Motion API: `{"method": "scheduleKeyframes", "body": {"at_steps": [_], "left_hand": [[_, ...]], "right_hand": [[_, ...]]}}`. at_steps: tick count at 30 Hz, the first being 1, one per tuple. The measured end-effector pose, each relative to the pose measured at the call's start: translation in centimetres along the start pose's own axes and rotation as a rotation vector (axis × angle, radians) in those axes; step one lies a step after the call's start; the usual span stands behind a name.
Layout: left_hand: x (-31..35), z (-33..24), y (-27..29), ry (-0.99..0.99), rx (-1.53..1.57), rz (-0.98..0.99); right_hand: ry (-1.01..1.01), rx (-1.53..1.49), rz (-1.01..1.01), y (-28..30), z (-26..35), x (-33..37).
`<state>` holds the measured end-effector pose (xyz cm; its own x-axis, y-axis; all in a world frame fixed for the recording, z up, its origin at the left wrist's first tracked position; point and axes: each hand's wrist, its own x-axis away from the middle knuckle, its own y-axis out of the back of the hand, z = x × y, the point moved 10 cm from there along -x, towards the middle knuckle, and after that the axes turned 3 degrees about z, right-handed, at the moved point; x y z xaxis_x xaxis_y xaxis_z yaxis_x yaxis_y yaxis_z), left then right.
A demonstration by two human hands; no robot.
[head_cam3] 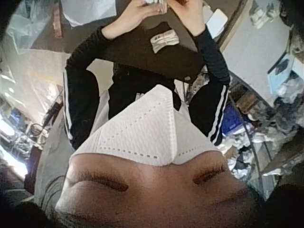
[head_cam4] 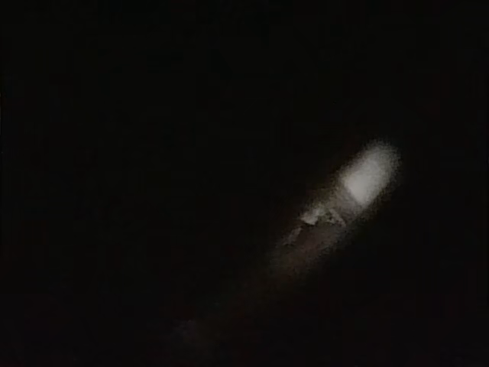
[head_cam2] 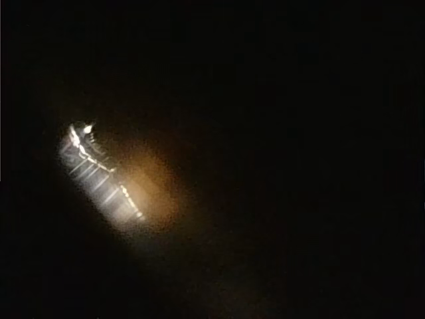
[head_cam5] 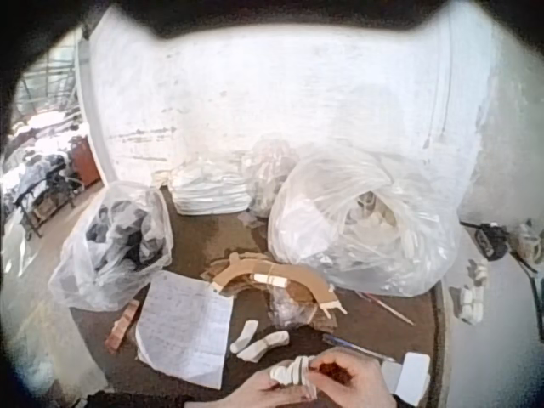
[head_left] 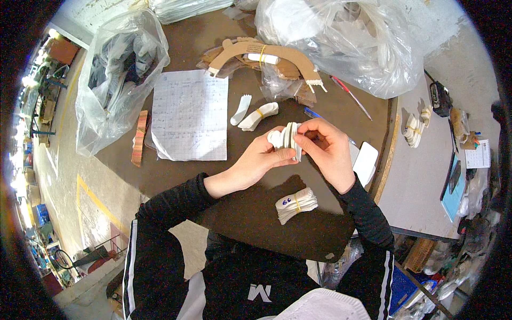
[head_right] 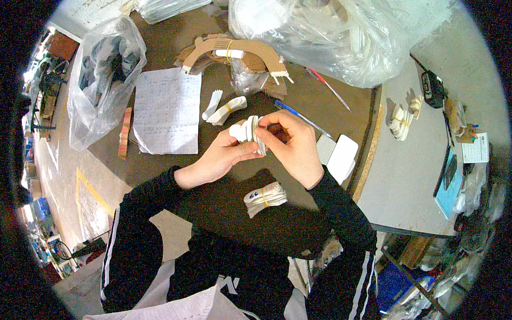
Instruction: The person repeatedly picks up small white plastic items, aligns them into stacks, and secures each stack with a rubber band. They place the finished bundles on the table and continue the process with additional items.
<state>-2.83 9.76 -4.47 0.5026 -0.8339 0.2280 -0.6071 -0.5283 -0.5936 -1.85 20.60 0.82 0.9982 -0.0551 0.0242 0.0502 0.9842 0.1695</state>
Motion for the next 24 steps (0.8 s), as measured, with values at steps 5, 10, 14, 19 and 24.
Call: {"method": "scheduleKeyframes", "body": {"at_steps": [5,10,14,19,24], "left_hand": [[-0.01,-0.32,-0.2,-0.017,-0.027,0.009],[0.05,-0.43,-0.13,0.002,-0.07,-0.006],[0.05,-0.53,-0.2,0.006,-0.09,0.001],[-0.03,-0.54,-0.22,-0.004,-0.088,-0.006],[-0.03,-0.97,-0.38,-0.025,-0.143,0.003]], "right_hand": [[0.04,-0.029,-0.065,0.46,-0.58,-0.1],[0.022,-0.011,-0.044,0.38,-0.45,-0.1],[-0.048,-0.029,0.016,-0.03,-0.47,-0.02],[0.011,-0.111,-0.014,0.14,-0.13,-0.19],[-0.014,-0.213,0.031,-0.1,-0.18,-0.43]]}}
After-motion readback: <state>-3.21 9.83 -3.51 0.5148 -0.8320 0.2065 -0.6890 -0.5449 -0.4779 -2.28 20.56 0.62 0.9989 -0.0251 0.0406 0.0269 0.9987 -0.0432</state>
